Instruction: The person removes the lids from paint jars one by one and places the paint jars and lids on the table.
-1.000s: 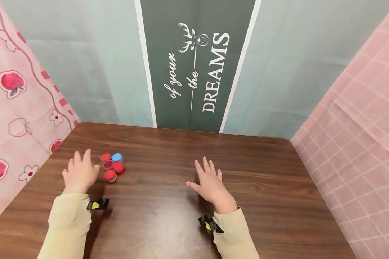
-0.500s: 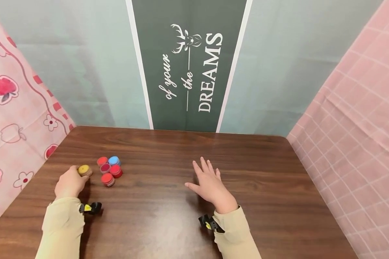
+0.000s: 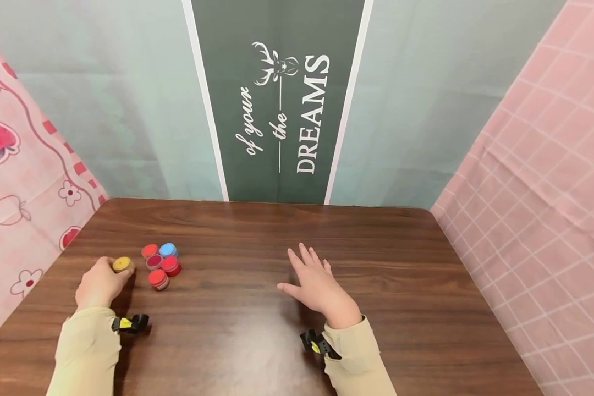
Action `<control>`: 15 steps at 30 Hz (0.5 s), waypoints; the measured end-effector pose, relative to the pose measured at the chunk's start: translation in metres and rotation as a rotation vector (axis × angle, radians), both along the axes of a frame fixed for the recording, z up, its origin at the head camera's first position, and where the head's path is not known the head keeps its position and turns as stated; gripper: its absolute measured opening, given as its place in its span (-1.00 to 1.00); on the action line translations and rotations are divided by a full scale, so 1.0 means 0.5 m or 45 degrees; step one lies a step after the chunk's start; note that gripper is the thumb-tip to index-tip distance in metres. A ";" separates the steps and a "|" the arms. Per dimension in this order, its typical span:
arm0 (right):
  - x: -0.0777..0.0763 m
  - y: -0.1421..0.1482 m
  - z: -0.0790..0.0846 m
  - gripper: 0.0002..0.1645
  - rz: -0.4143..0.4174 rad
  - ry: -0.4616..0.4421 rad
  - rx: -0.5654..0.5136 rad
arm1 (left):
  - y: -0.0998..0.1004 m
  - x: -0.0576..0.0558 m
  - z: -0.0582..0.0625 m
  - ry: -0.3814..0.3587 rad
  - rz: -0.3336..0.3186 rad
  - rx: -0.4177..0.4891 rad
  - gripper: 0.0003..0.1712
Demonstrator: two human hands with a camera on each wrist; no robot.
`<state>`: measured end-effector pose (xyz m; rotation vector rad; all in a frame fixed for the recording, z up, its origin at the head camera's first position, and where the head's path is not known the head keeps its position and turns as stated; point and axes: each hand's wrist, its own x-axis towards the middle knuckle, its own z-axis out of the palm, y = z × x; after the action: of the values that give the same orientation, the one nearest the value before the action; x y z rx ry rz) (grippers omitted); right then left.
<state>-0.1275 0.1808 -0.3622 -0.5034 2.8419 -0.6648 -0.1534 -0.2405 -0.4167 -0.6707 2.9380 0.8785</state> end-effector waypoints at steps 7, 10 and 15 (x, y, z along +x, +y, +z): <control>0.010 -0.004 0.011 -0.10 0.060 -0.027 -0.036 | 0.037 0.000 0.038 0.415 0.111 0.155 -0.40; 0.011 -0.007 0.014 -0.13 0.071 0.030 -0.054 | 0.077 -0.002 0.057 0.581 -0.008 0.192 -0.46; 0.013 -0.021 0.017 -0.22 0.051 0.211 -0.109 | 0.170 -0.001 0.073 0.716 -0.308 0.228 -0.66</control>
<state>-0.1212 0.1702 -0.3535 -0.6569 2.9572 -0.7735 -0.1541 -0.1556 -0.3804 -0.0511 3.2325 1.4790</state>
